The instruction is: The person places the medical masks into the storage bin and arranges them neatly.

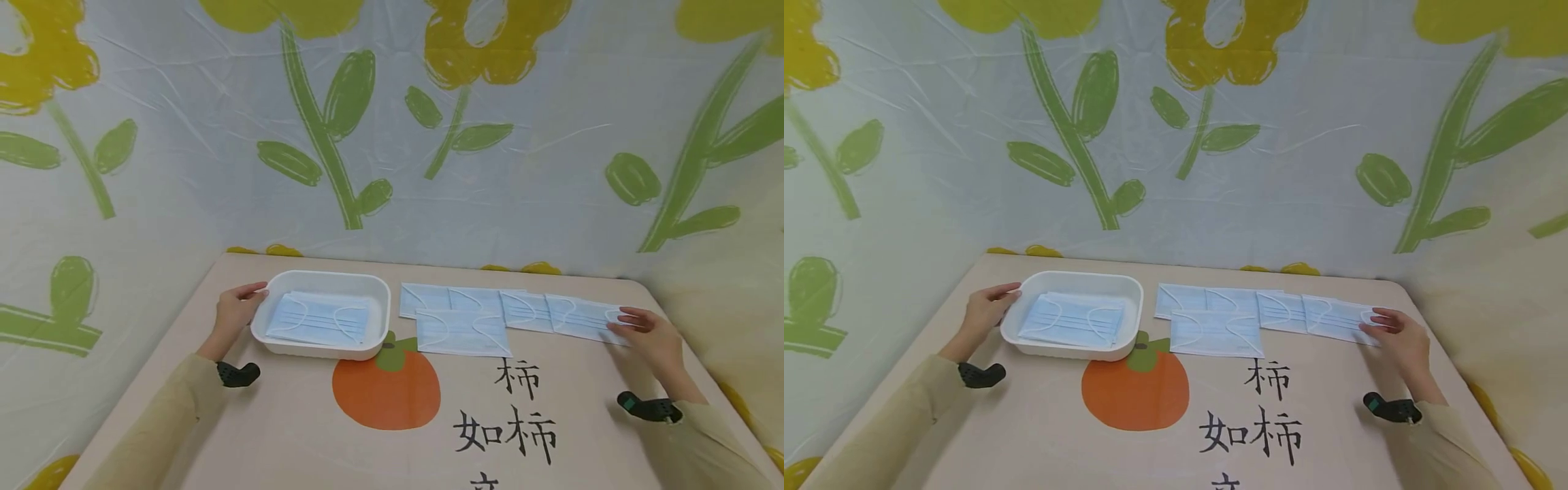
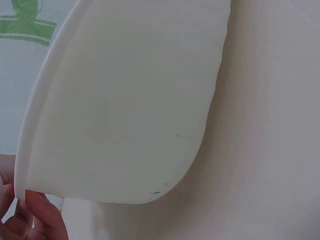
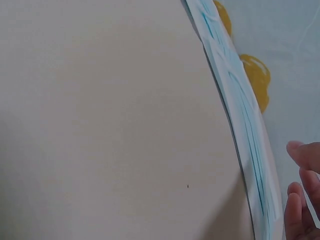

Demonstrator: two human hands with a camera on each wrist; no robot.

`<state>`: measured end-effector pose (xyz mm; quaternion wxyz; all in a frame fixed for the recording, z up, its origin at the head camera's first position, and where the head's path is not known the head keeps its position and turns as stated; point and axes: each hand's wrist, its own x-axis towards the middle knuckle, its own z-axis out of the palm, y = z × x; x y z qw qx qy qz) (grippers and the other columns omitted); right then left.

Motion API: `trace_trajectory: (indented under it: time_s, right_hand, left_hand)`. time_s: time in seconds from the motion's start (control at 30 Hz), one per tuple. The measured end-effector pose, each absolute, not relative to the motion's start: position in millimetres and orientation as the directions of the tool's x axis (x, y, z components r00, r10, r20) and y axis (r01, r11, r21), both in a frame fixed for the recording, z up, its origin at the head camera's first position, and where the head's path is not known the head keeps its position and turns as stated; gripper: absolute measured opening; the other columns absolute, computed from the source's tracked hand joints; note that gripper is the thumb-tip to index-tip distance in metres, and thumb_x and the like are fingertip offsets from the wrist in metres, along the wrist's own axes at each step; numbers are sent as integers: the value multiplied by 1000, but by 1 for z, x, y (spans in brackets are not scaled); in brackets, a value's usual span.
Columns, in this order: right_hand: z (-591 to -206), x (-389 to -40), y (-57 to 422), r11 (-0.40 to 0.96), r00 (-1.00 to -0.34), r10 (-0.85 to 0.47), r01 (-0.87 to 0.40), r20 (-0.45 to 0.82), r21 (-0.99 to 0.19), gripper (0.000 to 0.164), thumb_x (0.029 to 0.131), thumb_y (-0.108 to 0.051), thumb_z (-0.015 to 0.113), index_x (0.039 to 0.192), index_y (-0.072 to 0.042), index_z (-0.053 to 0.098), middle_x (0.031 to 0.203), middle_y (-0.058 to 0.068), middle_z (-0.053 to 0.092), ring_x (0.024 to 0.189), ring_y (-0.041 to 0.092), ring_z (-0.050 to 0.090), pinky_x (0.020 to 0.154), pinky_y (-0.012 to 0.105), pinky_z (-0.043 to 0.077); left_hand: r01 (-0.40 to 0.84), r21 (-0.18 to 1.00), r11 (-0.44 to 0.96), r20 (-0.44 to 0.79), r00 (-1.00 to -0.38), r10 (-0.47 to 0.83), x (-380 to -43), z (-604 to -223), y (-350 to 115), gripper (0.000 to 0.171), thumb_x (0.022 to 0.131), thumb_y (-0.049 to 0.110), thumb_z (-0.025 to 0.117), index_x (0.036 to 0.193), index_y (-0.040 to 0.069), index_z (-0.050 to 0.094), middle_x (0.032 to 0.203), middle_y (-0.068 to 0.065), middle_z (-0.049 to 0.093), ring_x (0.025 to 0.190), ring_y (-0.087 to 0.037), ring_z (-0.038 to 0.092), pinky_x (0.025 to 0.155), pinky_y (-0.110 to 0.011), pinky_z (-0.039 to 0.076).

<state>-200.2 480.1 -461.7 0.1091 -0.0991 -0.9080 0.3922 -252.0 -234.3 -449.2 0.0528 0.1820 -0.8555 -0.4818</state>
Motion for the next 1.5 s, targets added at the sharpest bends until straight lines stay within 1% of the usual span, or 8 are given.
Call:
trace_trajectory:
  time_s: [0.2,0.33,0.43,0.6,0.87,1.07,1.33,1.5]
  right_hand:
    - [-461,-208,490,689,-949,296,137,104,-712,66,86,-36,71,129,9,50,82,-39,43,69,-23,42,61,5,40]
    - [-463,-212,496,696,-947,320,206,40,-688,72,86,-42,69,133,6,46,103,-2,61,73,-15,40,60,10,40]
    - [-465,-214,500,698,-942,335,242,8,-674,75,86,-46,67,136,5,44,124,23,51,78,-7,41,61,11,40]
    - [-466,-216,506,722,-941,338,244,23,-647,74,85,-45,68,134,6,46,117,21,55,79,-4,41,61,14,40]
    - [-464,-224,508,703,-931,363,293,-28,-647,80,88,-45,64,139,11,36,139,38,37,117,51,40,69,26,35]
    - [-467,-224,511,686,-922,379,338,-80,-644,85,89,-45,63,141,13,29,142,40,30,123,54,35,77,42,41]
    - [-468,-221,513,717,-938,340,301,-61,-629,79,88,-36,67,136,16,32,134,43,37,112,54,43,67,23,35]
    - [-468,-223,520,739,-957,274,271,-92,-617,86,87,-37,69,137,19,27,133,46,35,111,55,43,71,30,43]
  left_hand:
    - [-283,842,460,-110,-923,-368,-252,-450,-235,38,96,26,58,129,9,61,118,-17,60,85,-18,53,55,-21,47]
    - [-291,843,452,-112,-918,-381,-252,-449,-235,39,95,28,60,128,8,61,115,-16,60,81,-15,53,53,-29,50]
    - [-288,842,456,-110,-920,-376,-252,-447,-233,39,95,27,59,129,7,61,114,-16,60,80,-15,52,53,-27,48]
    - [-295,839,458,-128,-924,-360,-250,-443,-232,39,97,27,57,131,8,59,120,-19,58,86,-18,51,55,-17,45]
    - [-295,836,463,-120,-921,-370,-253,-447,-233,39,96,29,58,129,9,60,120,-17,59,85,-18,52,56,-26,49]
    - [-284,832,477,-102,-923,-371,-269,-474,-246,41,95,35,59,129,12,61,120,-15,60,90,-21,54,57,-24,51]
    - [-294,843,451,-130,-924,-360,-251,-446,-232,39,96,27,58,130,8,60,121,-19,59,89,-21,53,56,-20,47]
    - [-290,845,449,-122,-923,-366,-250,-447,-232,39,95,28,59,129,7,61,119,-19,59,86,-19,53,54,-22,48]
